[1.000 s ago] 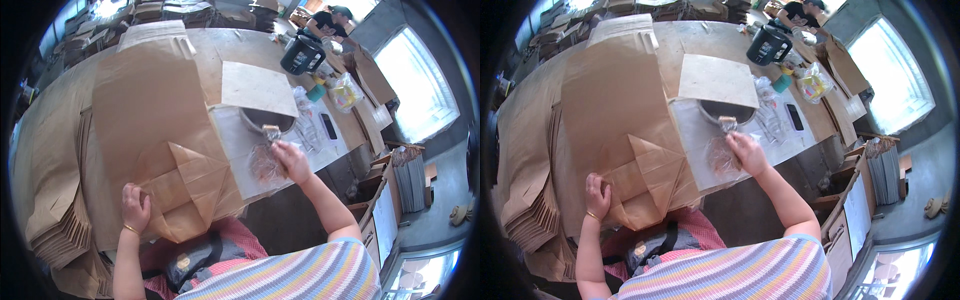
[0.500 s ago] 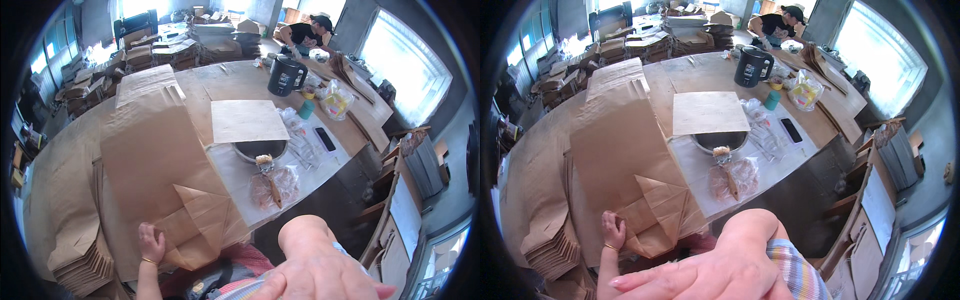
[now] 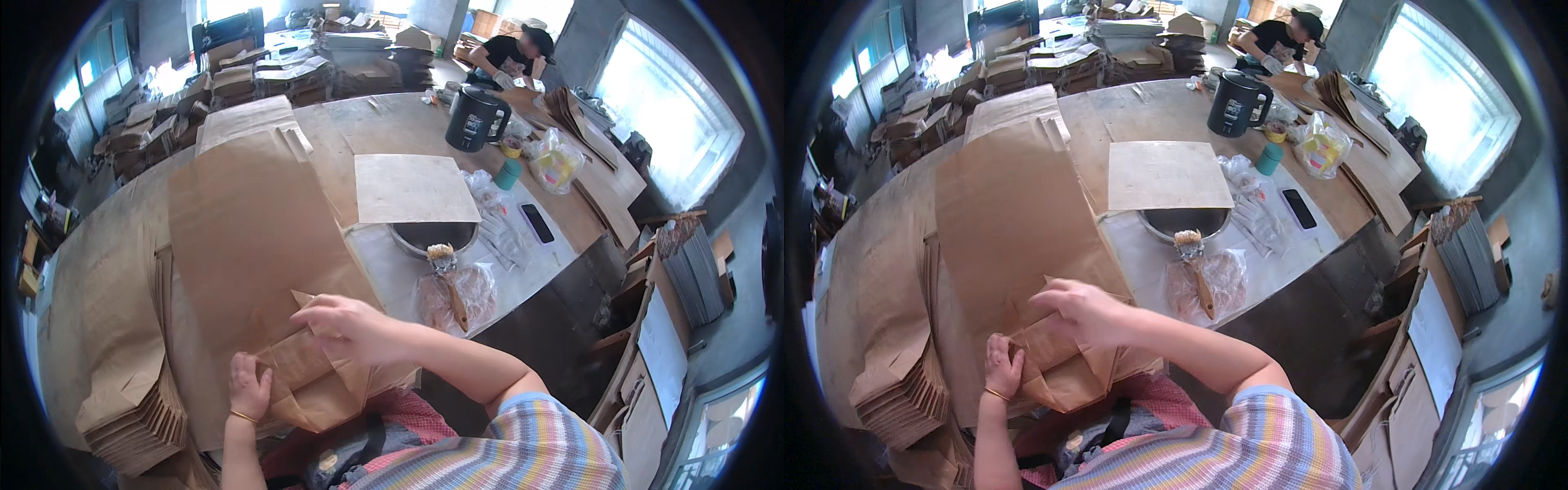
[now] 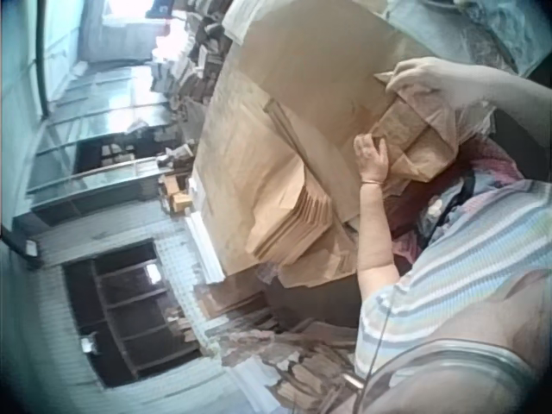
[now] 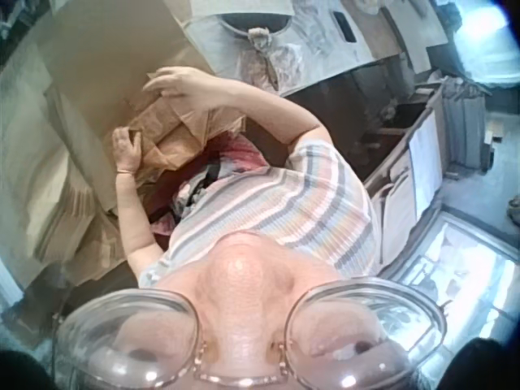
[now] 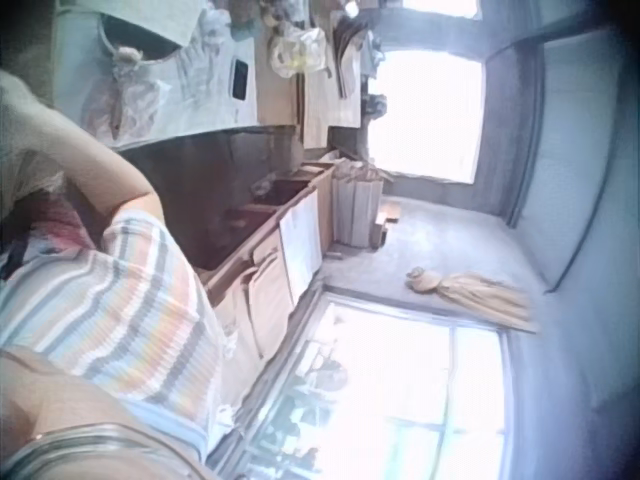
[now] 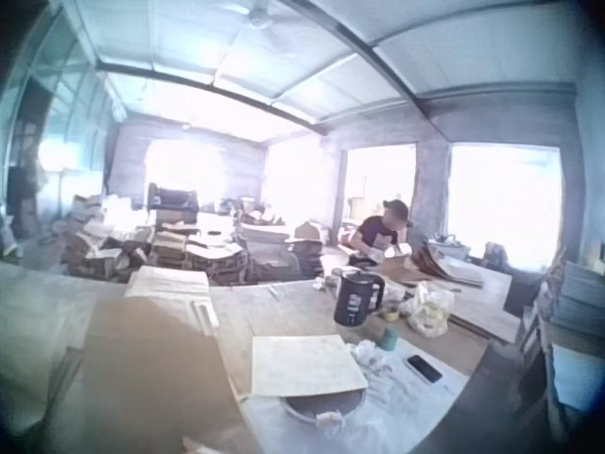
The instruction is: The person repeatedly folds brown paper sheets into bags, applies glue with a brush to the flaps, and presses them to seal. They stack the finished bags on the table.
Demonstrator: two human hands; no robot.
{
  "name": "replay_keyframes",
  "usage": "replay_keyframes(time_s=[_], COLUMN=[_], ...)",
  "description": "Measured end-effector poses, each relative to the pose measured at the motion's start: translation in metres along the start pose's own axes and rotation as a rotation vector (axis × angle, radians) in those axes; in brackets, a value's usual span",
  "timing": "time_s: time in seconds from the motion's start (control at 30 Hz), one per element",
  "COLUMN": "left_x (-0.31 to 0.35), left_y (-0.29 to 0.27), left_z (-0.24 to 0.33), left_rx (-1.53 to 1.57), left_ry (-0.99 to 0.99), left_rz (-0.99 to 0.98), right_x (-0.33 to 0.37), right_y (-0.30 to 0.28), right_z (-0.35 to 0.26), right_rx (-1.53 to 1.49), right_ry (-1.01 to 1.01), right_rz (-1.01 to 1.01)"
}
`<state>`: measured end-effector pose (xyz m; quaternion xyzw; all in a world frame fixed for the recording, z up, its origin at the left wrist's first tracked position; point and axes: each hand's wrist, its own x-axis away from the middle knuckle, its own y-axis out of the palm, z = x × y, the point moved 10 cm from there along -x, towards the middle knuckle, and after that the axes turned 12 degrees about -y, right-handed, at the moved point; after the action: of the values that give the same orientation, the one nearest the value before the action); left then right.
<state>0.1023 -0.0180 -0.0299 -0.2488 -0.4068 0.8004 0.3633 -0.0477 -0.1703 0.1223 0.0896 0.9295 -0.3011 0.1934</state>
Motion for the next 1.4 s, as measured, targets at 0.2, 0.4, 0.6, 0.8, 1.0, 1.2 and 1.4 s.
replay_keyframes(time_s=[0.2,0.4,0.6,0.8,1.0,1.2,1.4], left_x=[-0.045,-0.061,-0.053,-0.002,0.044,0.050,0.058], left_y=[-0.021,0.004,-0.009,-0.014,-0.011,0.000,0.010], left_z=[-0.022,-0.075,-0.031,0.016,0.041,0.038,0.018], left_rx=[0.106,0.183,-0.033,-0.504,-0.649,-0.234,0.107], left_ry=[-0.166,-0.508,-0.062,0.330,0.284,0.256,0.220], left_rz=[-0.024,-0.508,-0.298,0.139,0.084,-0.189,-0.385], right_x=[0.046,0.037,0.016,0.046,0.068,0.074,0.119], right_y=[0.029,0.024,0.030,0.062,0.088,0.075,0.079], right_z=[0.185,0.211,0.192,0.117,0.087,0.074,0.071], right_rx=[0.257,-0.002,0.277,0.909,0.845,0.557,0.620], right_ry=[0.526,0.709,0.238,-0.221,-0.123,-0.066,0.016], right_rz=[-0.237,-0.290,-0.379,-0.303,-0.578,-0.408,-0.239])
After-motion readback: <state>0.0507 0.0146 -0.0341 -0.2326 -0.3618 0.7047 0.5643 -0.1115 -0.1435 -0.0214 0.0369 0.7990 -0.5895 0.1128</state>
